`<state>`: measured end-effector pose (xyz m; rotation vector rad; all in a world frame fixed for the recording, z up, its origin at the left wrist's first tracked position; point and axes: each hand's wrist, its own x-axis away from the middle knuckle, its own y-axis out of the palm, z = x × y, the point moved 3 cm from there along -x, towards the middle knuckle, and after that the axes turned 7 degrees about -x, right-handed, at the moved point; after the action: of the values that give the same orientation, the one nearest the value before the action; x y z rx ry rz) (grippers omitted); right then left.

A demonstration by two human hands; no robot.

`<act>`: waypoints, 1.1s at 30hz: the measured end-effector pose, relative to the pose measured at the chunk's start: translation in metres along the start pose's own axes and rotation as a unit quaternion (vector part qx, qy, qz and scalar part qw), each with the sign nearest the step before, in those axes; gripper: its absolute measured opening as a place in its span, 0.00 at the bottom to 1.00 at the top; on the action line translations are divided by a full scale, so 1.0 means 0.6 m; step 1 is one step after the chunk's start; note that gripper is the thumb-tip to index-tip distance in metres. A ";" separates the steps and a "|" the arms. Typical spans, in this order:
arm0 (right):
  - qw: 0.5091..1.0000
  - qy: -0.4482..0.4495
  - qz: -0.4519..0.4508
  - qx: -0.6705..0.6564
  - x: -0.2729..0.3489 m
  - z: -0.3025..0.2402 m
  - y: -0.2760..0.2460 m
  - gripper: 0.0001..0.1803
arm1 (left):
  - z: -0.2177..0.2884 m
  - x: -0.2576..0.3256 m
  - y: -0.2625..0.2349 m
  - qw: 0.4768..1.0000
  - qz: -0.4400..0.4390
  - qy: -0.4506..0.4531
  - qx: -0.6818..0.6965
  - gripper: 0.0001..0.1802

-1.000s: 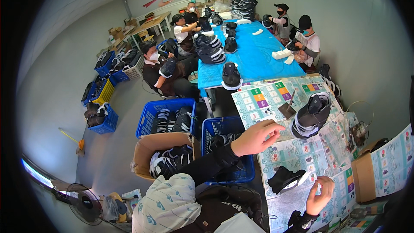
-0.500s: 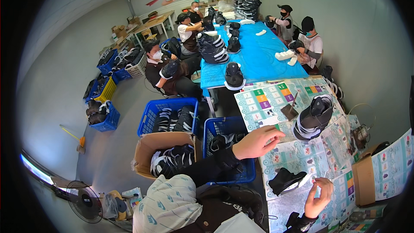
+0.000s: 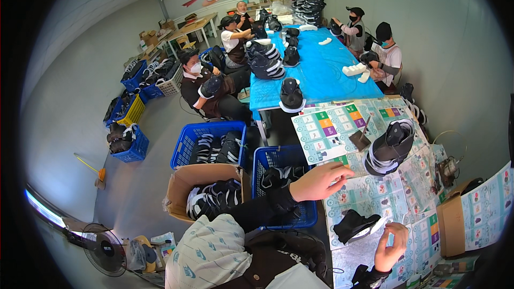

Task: Trim and inspect shoe components in a footwear factory.

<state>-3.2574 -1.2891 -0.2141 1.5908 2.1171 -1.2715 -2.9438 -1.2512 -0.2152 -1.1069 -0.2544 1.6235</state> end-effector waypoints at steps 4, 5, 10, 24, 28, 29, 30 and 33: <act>1.000 0.000 -0.005 -0.006 0.003 0.003 0.007 0.01 | 0.003 0.000 -0.002 1.000 0.001 -0.015 0.017 0.15; 1.000 0.003 -0.004 -0.009 0.004 0.004 0.009 0.01 | 0.004 0.001 -0.002 1.000 0.002 -0.017 0.019 0.15; 1.000 -0.019 -0.011 -0.018 0.010 0.019 0.020 0.02 | -0.003 0.008 0.008 1.000 -0.004 -0.008 0.006 0.14; 0.999 -0.001 -0.006 -0.032 0.001 0.020 0.061 0.03 | -0.022 0.015 0.000 0.999 -0.002 0.009 -0.042 0.13; 0.999 0.003 -0.026 -0.037 0.030 0.028 0.038 0.01 | 0.006 0.056 0.010 0.997 -0.041 -0.068 -0.013 0.14; 0.999 0.021 -0.004 -0.033 0.014 0.025 0.064 0.01 | -0.022 0.032 -0.011 0.997 -0.059 -0.053 -0.021 0.14; 0.998 0.028 -0.022 -0.050 0.027 0.015 0.040 0.02 | -0.010 0.038 -0.012 0.998 -0.045 -0.054 -0.009 0.14; 0.998 0.013 -0.035 -0.058 0.012 0.009 0.075 0.04 | -0.037 0.052 -0.024 0.998 -0.036 -0.061 0.002 0.14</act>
<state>-3.2231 -1.2862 -0.2449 1.5072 2.2359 -1.1308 -2.9165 -1.2274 -0.2342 -0.9857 -0.3655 1.6292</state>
